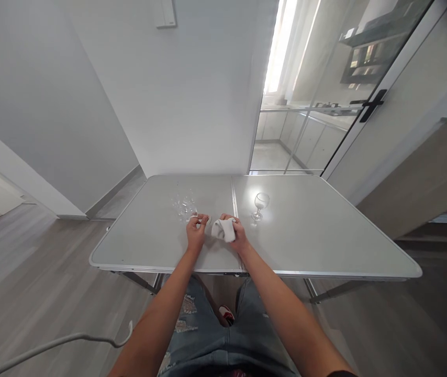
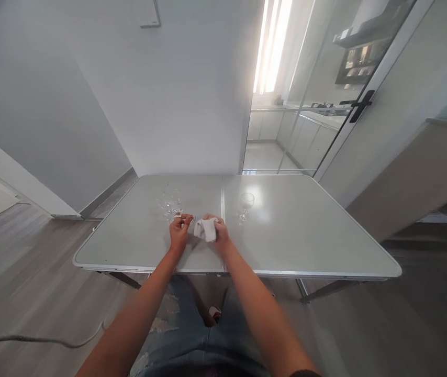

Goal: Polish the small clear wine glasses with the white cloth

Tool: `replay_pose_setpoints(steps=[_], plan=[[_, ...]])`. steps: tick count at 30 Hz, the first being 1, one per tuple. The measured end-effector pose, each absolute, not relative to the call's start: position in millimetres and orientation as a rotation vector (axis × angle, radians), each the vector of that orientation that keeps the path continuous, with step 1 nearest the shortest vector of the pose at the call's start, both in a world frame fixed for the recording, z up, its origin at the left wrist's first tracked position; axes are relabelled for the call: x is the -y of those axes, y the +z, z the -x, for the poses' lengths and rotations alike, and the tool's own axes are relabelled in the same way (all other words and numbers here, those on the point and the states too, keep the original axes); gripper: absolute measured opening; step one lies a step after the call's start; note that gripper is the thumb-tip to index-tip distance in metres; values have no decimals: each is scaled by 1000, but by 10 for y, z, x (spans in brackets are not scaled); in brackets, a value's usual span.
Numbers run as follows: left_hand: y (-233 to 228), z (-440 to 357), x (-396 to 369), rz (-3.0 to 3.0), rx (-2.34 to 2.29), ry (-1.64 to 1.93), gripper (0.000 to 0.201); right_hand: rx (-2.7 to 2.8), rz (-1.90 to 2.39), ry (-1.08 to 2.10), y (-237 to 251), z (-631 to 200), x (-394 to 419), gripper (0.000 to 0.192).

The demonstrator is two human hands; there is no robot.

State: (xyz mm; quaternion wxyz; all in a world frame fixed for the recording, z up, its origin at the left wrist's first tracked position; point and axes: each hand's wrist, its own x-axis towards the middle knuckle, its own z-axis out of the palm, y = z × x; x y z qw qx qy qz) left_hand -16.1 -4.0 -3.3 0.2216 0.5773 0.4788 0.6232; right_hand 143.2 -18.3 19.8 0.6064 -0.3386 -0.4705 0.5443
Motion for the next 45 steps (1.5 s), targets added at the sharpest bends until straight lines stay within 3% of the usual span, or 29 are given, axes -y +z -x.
replay_pose_setpoints(steps=[9, 16, 26, 29, 37, 45], plan=[[-8, 98, 57, -1899, -1216, 1575, 23, 1063, 585, 1519, 127, -1468, 112, 27], [-47, 85, 32, -2148, -1221, 1406, 15, 1372, 977, 1046, 130, -1441, 102, 32], [46, 26, 99, -2262, -1086, 1284, 11, 1366, 1067, 738, 184, -1529, 302, 23], [79, 35, 109, -2196, -1107, 1340, 22, 1189, 1177, 700, 208, -1752, 459, 29], [29, 44, 32, -2136, -1169, 1363, 19, 1019, 1534, 353, 189, -3054, 602, 42], [14, 44, 13, -2140, -1192, 1337, 22, 935, 1533, 509, 60, -3496, 62, 49]])
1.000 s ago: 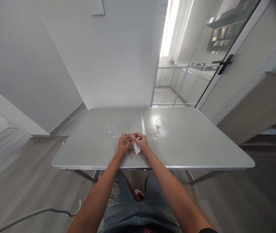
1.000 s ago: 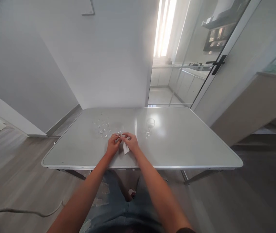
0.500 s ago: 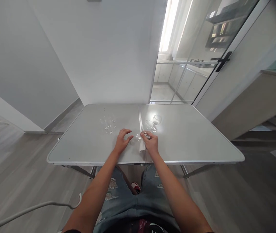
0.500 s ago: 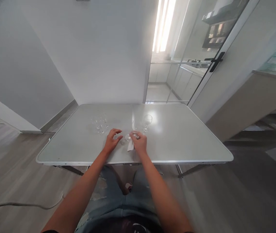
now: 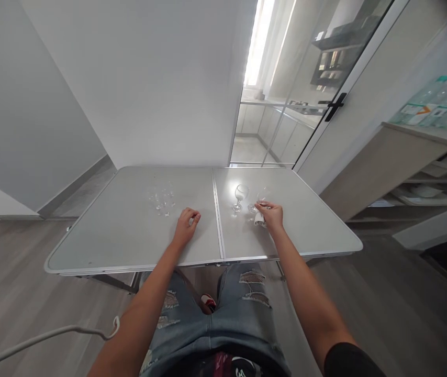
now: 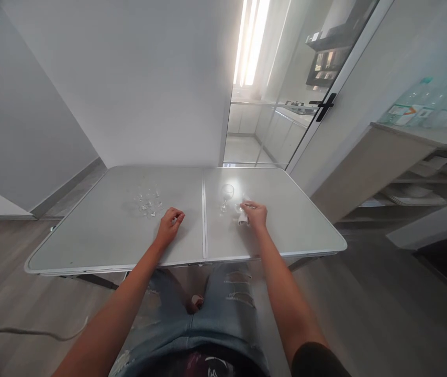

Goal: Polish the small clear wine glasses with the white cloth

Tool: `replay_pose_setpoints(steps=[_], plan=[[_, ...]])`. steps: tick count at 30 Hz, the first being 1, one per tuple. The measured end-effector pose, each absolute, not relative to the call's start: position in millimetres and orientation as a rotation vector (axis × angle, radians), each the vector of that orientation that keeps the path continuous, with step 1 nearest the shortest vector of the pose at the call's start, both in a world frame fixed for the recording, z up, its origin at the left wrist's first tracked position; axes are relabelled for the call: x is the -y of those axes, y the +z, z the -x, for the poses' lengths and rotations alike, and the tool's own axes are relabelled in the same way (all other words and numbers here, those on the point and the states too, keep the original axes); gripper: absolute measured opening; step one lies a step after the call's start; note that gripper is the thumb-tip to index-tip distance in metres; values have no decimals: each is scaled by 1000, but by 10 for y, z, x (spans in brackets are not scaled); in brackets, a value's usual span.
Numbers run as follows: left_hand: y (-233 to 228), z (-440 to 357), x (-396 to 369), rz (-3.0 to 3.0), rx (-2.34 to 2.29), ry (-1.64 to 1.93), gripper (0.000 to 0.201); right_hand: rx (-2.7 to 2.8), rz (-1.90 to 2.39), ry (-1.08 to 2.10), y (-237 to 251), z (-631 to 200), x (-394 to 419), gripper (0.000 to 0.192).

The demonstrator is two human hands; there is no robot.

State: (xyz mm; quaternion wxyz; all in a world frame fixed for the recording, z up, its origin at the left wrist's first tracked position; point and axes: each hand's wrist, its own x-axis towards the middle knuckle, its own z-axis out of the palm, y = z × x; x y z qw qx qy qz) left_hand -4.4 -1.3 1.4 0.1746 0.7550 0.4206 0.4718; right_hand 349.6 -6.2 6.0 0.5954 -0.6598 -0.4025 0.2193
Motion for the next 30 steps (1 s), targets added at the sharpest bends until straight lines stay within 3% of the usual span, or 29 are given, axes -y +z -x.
replay_pose_setpoints(steps=[10, 30], plan=[[50, 39, 27, -2137, -1176, 1324, 21, 993, 1588, 509, -43, -3505, -163, 37], [9, 42, 6, -2114, -1186, 1265, 27, 1054, 1664, 459, -59, -3400, -207, 33]])
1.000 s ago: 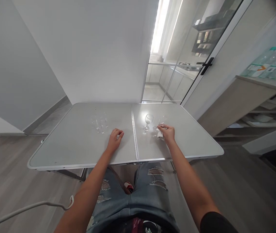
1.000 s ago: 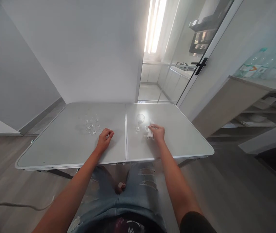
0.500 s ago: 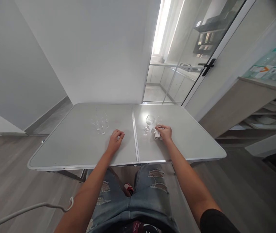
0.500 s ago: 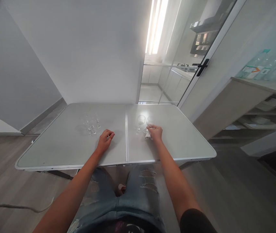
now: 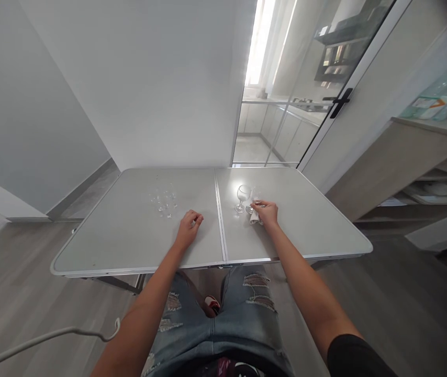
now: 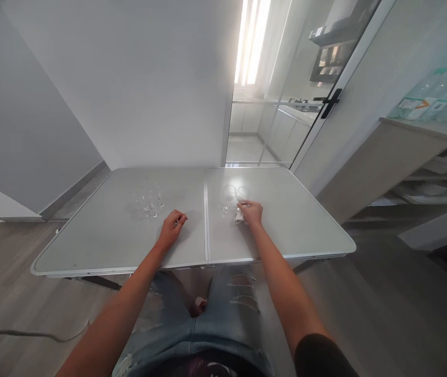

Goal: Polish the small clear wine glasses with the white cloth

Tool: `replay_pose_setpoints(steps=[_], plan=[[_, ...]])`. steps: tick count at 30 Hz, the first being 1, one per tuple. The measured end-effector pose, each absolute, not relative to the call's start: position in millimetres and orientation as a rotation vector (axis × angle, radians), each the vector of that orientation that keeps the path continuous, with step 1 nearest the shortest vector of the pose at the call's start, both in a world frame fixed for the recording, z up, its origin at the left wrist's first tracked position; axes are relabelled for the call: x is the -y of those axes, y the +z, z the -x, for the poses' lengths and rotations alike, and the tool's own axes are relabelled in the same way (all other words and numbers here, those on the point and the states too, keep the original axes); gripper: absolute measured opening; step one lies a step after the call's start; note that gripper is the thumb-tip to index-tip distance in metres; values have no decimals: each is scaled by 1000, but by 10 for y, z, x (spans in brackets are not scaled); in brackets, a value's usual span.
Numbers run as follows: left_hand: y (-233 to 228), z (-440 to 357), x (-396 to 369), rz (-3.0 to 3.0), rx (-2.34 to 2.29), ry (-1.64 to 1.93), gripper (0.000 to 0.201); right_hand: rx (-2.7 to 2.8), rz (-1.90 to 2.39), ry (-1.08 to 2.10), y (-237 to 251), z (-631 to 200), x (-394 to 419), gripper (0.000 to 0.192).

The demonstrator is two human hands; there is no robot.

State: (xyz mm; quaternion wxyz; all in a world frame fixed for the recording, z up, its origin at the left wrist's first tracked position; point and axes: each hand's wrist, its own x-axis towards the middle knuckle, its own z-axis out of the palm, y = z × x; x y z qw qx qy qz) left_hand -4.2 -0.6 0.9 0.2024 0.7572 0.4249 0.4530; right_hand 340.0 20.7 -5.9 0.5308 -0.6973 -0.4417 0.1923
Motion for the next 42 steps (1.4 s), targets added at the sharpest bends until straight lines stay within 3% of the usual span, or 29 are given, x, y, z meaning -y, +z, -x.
replay_pose_setpoints(steps=[14, 22, 26, 31, 34, 42], plan=[[42, 48, 40, -2107, -1222, 1312, 30, 1083, 1687, 409, -32, -3385, -216, 32], [5, 225, 86, -1585, -1772, 1934, 30, 866, 1645, 139, -27, -3407, 155, 55], [13, 293, 11, -1383, -1888, 2113, 25, 725, 1522, 208, -2, -3341, 423, 50], [-53, 329, -41, -1259, -2034, 2084, 31, 715, 1413, 212, 135, -2875, 694, 49], [-117, 355, -63, -1244, -2105, 2029, 43, 737, 1341, 383, 172, -2494, 693, 49], [-200, 399, -146, -1262, -1896, 1949, 46, 410, 904, 1410, 124, -1989, 163, 40]])
